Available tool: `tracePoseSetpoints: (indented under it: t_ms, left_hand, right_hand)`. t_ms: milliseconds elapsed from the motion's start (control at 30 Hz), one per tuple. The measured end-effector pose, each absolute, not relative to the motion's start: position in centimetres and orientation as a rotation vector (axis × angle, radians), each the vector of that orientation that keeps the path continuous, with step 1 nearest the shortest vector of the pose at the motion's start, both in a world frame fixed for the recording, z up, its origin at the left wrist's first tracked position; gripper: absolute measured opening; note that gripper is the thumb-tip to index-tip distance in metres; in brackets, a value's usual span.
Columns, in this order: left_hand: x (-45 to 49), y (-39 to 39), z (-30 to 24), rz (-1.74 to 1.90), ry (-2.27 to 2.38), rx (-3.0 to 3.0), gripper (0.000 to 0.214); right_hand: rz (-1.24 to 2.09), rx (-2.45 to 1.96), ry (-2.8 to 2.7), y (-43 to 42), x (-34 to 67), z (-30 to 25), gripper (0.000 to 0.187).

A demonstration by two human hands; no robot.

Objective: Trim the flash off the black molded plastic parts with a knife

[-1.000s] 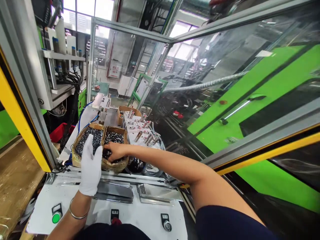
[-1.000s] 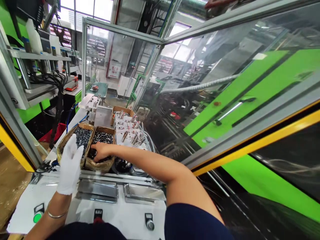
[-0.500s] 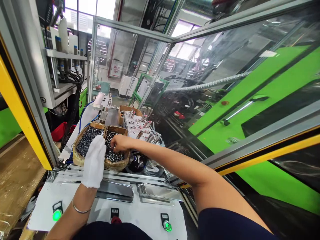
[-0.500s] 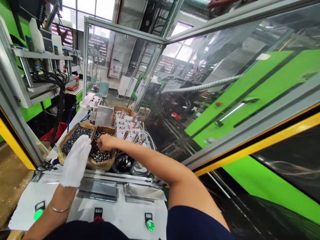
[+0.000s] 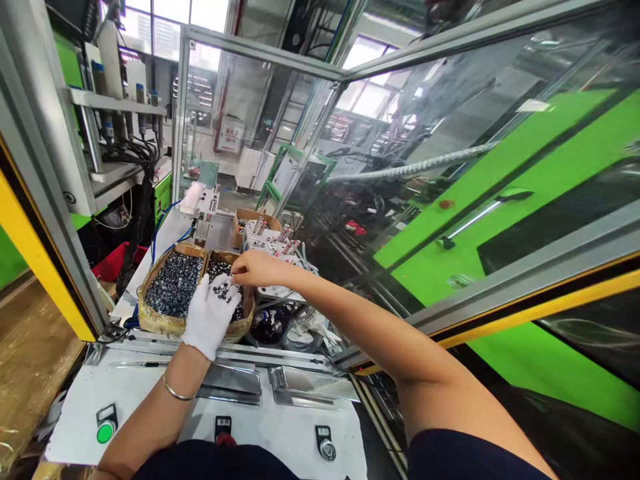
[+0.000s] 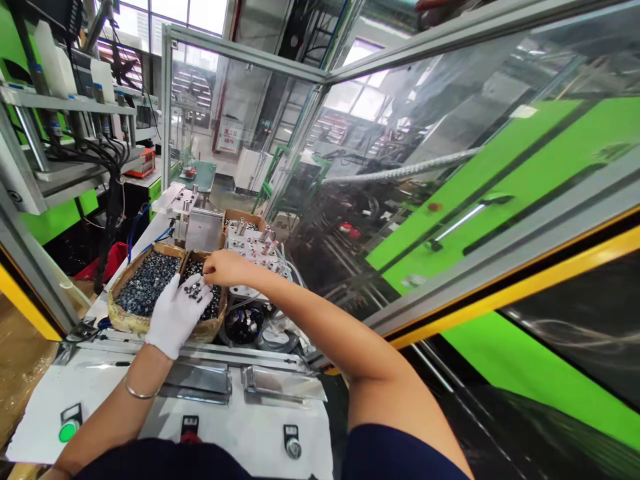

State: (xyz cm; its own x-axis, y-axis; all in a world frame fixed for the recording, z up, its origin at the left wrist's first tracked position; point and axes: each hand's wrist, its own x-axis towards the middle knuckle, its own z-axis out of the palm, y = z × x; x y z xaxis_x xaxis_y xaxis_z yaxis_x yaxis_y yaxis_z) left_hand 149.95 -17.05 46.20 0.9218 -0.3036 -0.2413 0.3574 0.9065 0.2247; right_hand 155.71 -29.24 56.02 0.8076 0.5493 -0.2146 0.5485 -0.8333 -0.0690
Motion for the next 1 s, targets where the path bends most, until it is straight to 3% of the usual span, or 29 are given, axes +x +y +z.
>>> tracePoseSetpoints:
  t_ms: [200, 433, 800, 1000]
  left_hand:
    - [150.0, -16.9, 46.1, -0.359, 0.252, 0.26, 0.03]
    - [149.9, -17.0, 46.7, -0.384, 0.253, 0.241, 0.03]
    - [150.1, -17.4, 46.0, -0.351, 0.265, 0.23, 0.024]
    - [150.1, -17.4, 45.7, -0.337, 0.253, 0.22, 0.024]
  right_hand:
    - [0.136, -3.19, -0.667, -29.9, 156.8, 56.5, 0.022]
    - [-0.191, -3.059, -0.302, -33.5, 161.2, 57.9, 0.031]
    - [-0.109, -2.893, -0.115, -39.9, 166.9, 56.1, 0.014]
    - [0.021, -2.962, -0.242, -40.2, 167.6, 55.6, 0.02]
